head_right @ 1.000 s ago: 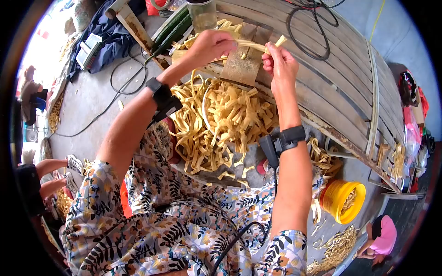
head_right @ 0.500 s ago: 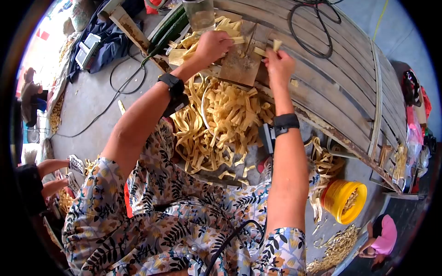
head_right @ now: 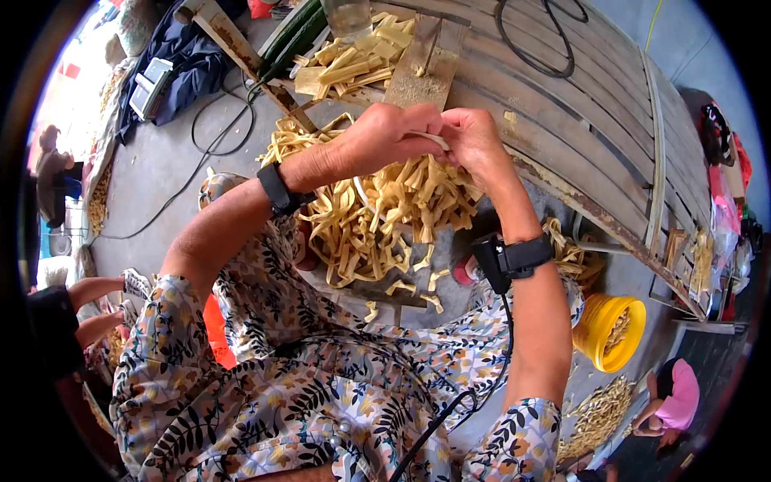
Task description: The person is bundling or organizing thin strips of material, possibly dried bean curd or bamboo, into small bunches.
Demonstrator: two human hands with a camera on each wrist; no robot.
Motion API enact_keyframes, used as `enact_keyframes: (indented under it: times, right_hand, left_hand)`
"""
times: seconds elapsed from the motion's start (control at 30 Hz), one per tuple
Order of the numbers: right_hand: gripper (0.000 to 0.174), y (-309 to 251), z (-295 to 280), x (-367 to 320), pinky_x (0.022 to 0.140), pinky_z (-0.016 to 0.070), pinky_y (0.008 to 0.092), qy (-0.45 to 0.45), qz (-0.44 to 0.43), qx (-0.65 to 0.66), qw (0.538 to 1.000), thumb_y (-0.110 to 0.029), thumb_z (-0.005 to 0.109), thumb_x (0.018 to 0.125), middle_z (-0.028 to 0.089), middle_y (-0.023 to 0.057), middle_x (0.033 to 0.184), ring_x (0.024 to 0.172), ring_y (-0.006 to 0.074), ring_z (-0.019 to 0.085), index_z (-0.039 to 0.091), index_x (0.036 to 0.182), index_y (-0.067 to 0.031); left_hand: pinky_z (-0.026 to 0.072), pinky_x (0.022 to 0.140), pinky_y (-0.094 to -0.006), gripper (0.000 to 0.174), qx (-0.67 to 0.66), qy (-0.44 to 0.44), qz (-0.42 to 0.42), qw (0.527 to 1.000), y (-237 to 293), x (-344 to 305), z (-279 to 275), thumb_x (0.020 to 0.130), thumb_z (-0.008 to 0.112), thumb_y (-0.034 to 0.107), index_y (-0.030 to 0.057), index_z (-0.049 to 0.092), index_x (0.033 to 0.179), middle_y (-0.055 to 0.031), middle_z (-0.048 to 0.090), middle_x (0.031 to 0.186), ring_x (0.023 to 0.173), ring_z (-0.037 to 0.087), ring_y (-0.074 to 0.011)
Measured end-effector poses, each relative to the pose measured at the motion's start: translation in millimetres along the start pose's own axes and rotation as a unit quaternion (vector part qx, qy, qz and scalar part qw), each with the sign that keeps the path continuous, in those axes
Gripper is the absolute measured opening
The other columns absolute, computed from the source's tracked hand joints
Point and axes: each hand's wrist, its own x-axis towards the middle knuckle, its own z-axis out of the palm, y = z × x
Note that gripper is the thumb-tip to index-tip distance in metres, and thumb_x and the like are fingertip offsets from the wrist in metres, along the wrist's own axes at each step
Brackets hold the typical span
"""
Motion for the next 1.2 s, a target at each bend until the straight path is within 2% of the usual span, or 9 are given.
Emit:
enact_keyframes:
  times: [0.17,0.3,0.37,0.47,0.57,0.63,0.9,1.03,1.2]
  right_hand:
    - [0.012,-6.8,-25.5,-8.2,0.041,0.0361,0.0175,0.053,-0.035,-0.041,0.997,-0.012,0.062,0.078,0.058,0.001,0.063,0.047,0.0057,0.047,0.063,0.08,-0.0008]
    - [0.013,-6.8,-6.1,-17.9,0.044,0.0377,0.0175,-0.109,0.043,-0.107,0.987,-0.011,0.06,0.079,0.056,-0.0004,0.061,0.047,0.0047,0.046,0.065,0.087,-0.001]
    - [0.024,-6.1,3.0,-17.9,0.043,0.0352,0.018,-0.295,0.028,-0.028,0.955,-0.015,0.062,0.079,0.052,-0.0035,0.059,0.046,0.0029,0.043,0.062,0.097,0.0006]
    - [0.041,-15.2,3.6,-26.9,0.043,0.0302,0.0176,-0.33,-0.062,0.197,0.921,-0.027,0.062,0.08,0.046,-0.0066,0.055,0.045,0.0009,0.038,0.055,0.108,0.0028]
    - [0.056,-16.8,3.8,-21.0,0.044,0.0266,0.0176,-0.277,-0.166,0.266,0.908,-0.04,0.058,0.081,0.04,-0.0078,0.052,0.045,0.0007,0.032,0.049,0.114,0.0041]
    - [0.057,-17.7,4.2,-17.5,0.046,0.0262,0.018,-0.239,-0.153,0.268,0.921,-0.045,0.051,0.083,0.035,-0.0076,0.05,0.045,0.0015,0.028,0.049,0.114,0.0028]
    - [0.052,-16.3,13.5,-18.5,0.045,0.026,0.0175,-0.23,-0.147,0.265,0.925,-0.043,0.05,0.084,0.035,-0.0076,0.05,0.046,0.0012,0.03,0.052,0.113,0.0005]
    - [0.042,-19.3,17.3,-13.8,0.044,0.0323,0.0158,-0.158,-0.184,0.146,0.959,-0.032,0.059,0.081,0.048,-0.0055,0.057,0.049,0.0009,0.042,0.056,0.108,-0.0007]
    - [0.028,-12.6,24.1,-12.0,0.051,0.0422,0.0173,-0.078,-0.17,-0.02,0.982,-0.019,0.067,0.074,0.06,0.0002,0.077,0.056,0.0036,0.053,0.063,0.097,-0.0036]
  left_hand:
    - [0.0468,0.064,-0.0247,0.015,-0.058,-0.065,-0.038,0.995,-32.1,-11.2,-17.9,0.082,0.054,0.01,0.0018,0.058,0.094,-0.0057,0.062,0.075,0.07,0.059,-0.0107]
    - [0.0478,0.069,-0.0244,0.018,-0.095,-0.085,-0.048,0.991,-43.9,-11.7,-36.8,0.085,0.053,0.012,0.0003,0.058,0.097,-0.0056,0.062,0.081,0.077,0.059,-0.0111]
    - [0.0482,0.071,-0.0243,0.019,-0.2,-0.131,-0.05,0.97,-48.1,-9.9,-47.0,0.085,0.053,0.013,-0.0005,0.058,0.097,-0.0057,0.061,0.084,0.079,0.059,-0.0116]
    - [0.0489,0.071,-0.0237,0.024,-0.251,-0.114,-0.12,0.954,-43.7,-11.8,-50.7,0.089,0.046,0.018,-0.0008,0.056,0.102,-0.0059,0.06,0.088,0.079,0.058,-0.012]
    - [0.0486,0.069,-0.0259,0.033,-0.422,-0.124,-0.183,0.879,-48.0,-9.3,-30.8,0.091,0.041,0.029,0.0013,0.053,0.104,-0.0046,0.056,0.081,0.071,0.056,-0.0121]
    - [0.0465,0.066,-0.024,0.039,-0.469,-0.167,-0.072,0.864,-47.1,-9.4,-19.2,0.092,0.036,0.034,0.0008,0.053,0.104,-0.0053,0.056,0.08,0.072,0.055,-0.0125]
    - [0.0359,0.049,-0.0172,0.027,-0.485,-0.071,-0.151,0.858,-34.7,-4.4,-23.2,0.093,0.038,0.022,0.0015,0.053,0.103,-0.0007,0.051,0.071,0.056,0.043,-0.0048]
    - [0.0321,0.045,-0.014,0.026,-0.765,-0.202,-0.176,0.585,-53.7,-12.6,8.3,0.088,0.049,0.027,0.0015,0.052,0.093,0.0028,0.049,0.066,0.046,0.038,-0.001]
    - [0.0346,0.045,-0.0127,0.036,-0.765,-0.221,-0.172,0.579,-49.6,-14.4,23.1,0.084,0.053,0.033,-0.0022,0.051,0.095,-0.001,0.05,0.071,0.05,0.039,-0.0022]
